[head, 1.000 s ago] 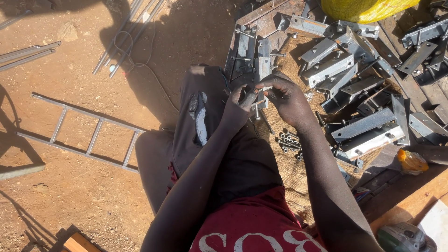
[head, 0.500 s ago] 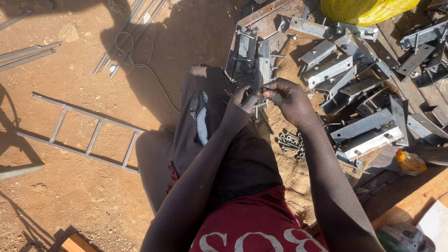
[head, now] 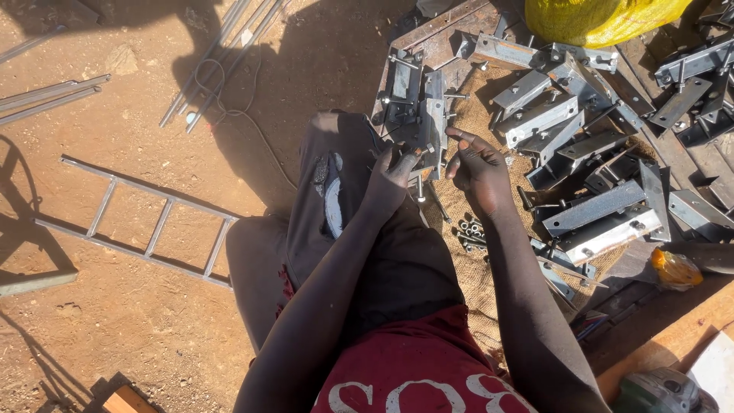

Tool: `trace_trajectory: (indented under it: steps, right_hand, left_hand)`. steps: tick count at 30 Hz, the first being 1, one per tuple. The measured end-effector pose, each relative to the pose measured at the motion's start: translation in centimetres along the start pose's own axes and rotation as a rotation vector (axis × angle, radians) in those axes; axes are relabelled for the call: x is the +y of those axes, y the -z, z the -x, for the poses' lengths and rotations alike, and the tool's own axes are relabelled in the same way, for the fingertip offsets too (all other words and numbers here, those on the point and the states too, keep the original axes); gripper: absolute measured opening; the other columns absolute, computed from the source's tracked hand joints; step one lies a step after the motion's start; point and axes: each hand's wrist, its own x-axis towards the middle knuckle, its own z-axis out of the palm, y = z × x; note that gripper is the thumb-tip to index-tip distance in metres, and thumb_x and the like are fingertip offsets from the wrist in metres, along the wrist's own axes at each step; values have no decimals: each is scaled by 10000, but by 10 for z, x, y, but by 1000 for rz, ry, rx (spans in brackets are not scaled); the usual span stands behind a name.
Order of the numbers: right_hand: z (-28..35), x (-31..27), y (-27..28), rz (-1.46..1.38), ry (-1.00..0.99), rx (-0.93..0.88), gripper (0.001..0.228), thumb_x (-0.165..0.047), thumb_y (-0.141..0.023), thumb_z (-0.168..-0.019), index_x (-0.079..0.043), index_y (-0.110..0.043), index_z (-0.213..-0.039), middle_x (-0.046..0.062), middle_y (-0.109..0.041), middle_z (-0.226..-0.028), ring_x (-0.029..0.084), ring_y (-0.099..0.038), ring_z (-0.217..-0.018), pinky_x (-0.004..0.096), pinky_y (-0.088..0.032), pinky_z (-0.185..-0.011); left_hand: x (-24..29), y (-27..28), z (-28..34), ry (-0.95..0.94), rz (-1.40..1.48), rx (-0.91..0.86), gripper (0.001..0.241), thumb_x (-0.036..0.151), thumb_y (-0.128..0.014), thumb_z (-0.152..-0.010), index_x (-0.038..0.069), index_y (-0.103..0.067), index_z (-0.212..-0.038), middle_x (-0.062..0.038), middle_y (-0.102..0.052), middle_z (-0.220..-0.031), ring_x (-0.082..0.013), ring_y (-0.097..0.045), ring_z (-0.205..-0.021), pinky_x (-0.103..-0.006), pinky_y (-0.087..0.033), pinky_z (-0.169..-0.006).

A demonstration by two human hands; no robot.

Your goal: Assembling metal brackets by manually inserting bolts into pre-drilled holes

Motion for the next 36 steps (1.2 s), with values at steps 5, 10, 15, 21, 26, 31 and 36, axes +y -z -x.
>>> trace_trajectory:
  steps: [5,10,15,21,26,31,36]
  right_hand:
    - [1,-9,-19,-117,37,-84,486,-132,-559,-1072,-61,-438,-1537,240,-664,-1275,7,-549,-518,176,-454,-532]
    - [-13,4,-13,-55,27,28,370,-122,-513,-1097,-11,-532,-1449,154,-711,-819,25,-465,-417,164,-346,-453]
    - [-17,19,-6,-138,8,116,334,-94,-486,-1097,4,-570,-1405,158,-666,-695,54,-419,-365,178,-335,-404]
    - [-4,-3,-25,-143,-3,-4,452,-120,-545,-1074,-3,-471,-1504,248,-746,-1071,-7,-496,-414,157,-392,-416]
    - [-7,-3,-22,-78,35,-61,494,-76,-562,-1057,-27,-442,-1533,239,-721,-1109,28,-583,-527,169,-438,-500]
    - [-13,5,-6,45,50,-35,390,-110,-590,-1074,-29,-548,-1452,160,-687,-821,56,-560,-535,167,-378,-492]
    - [-12,0,-22,329,76,-124,196,-141,-757,-968,-19,-731,-1119,117,-653,-844,107,-609,-671,222,-482,-566]
  left_hand:
    - [23,-6,8,-4,15,12,392,193,-707,-942,-48,-631,-1241,-272,-637,-1200,-311,-551,-1231,-522,-370,-1133]
    - [12,-4,1,20,3,9,352,206,-720,-943,-11,-660,-1214,-244,-650,-1189,-271,-557,-1223,-512,-385,-1122]
    - [-23,4,-5,3,105,95,393,160,-773,-908,-68,-654,-1205,-281,-637,-1118,-261,-536,-1211,-495,-337,-1133]
    - [8,4,12,27,81,98,388,162,-761,-905,-45,-661,-1217,-269,-642,-1145,-280,-558,-1180,-504,-370,-1120]
    - [-8,2,-6,12,127,69,357,169,-755,-915,-26,-659,-1198,-222,-655,-1147,-202,-573,-1210,-383,-335,-1139]
    - [1,-3,0,-54,108,29,327,179,-774,-927,-26,-671,-1160,-273,-664,-1095,-267,-594,-1170,-459,-333,-1145]
    - [-13,15,-6,-10,73,47,343,198,-805,-889,34,-698,-1170,-181,-685,-1113,-228,-597,-1183,-438,-339,-1152]
